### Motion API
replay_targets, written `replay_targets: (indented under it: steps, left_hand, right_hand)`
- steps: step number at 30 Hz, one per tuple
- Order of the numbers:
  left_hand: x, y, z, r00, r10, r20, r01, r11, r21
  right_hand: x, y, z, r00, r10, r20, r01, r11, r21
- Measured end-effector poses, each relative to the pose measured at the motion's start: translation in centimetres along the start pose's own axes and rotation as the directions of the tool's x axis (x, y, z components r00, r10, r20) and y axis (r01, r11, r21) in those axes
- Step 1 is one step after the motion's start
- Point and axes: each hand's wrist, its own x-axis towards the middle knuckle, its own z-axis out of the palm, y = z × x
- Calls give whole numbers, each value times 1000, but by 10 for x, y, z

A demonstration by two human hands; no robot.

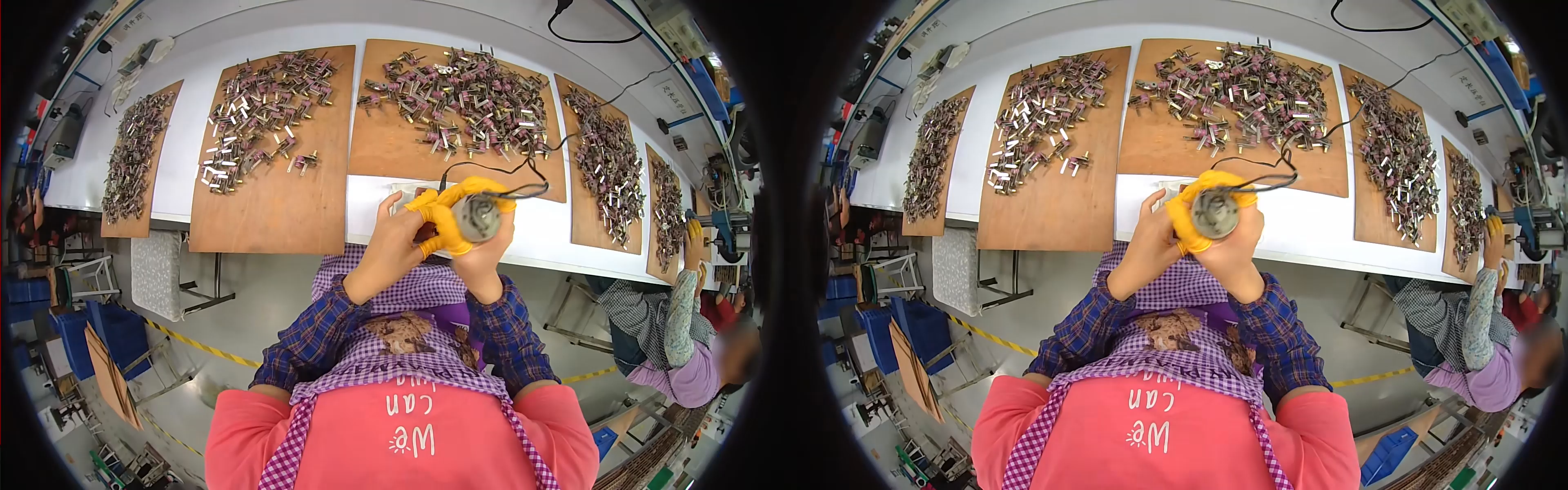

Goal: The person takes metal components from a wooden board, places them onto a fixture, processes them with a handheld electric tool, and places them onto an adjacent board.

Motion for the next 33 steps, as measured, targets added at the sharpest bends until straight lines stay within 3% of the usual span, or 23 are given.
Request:
replay_targets:
  steps: [1,3,6,9,11,12,16,19,21,23,27,33]
  left_hand:
    - [0,2,-2,998,-43,38,43,999,-10]
    - [0,2,-5,999,-42,-14,41,997,-63]
    - [-2,-1,-10,987,-71,-144,36,972,-233]
    - [-3,-31,-39,961,7,-278,48,980,191]
    - [-6,-65,-63,933,-266,-242,354,802,482]
    - [-6,-71,-69,933,-266,-243,354,800,484]
    - [-1,-85,-82,842,53,-536,414,573,707]
    - [25,-53,-70,859,117,-498,344,589,732]
    - [46,-42,-56,943,117,-312,120,753,647]
    - [72,-41,-35,956,162,-244,10,815,580]
    - [100,-41,-5,977,122,-175,6,804,595]
    - [95,-52,-17,950,182,-254,-11,833,553]
  right_hand:
    - [1,-2,1,998,50,-33,-48,997,52]
    - [1,-1,1,966,190,-176,-121,932,341]
    - [10,-5,-13,942,167,-290,-74,949,307]
    - [11,4,-32,910,188,-369,-104,966,236]
    - [12,10,-46,876,195,-441,-140,978,156]
    - [12,12,-52,876,196,-441,-139,977,159]
    - [5,14,-70,820,212,-532,-213,975,60]
    - [4,13,-69,815,224,-535,-215,973,80]
    - [5,12,-68,816,229,-531,-209,973,99]
    - [4,10,-65,826,231,-514,-201,973,115]
    - [2,7,-62,855,240,-461,-185,969,161]
    - [-3,9,-66,843,257,-473,-194,965,179]
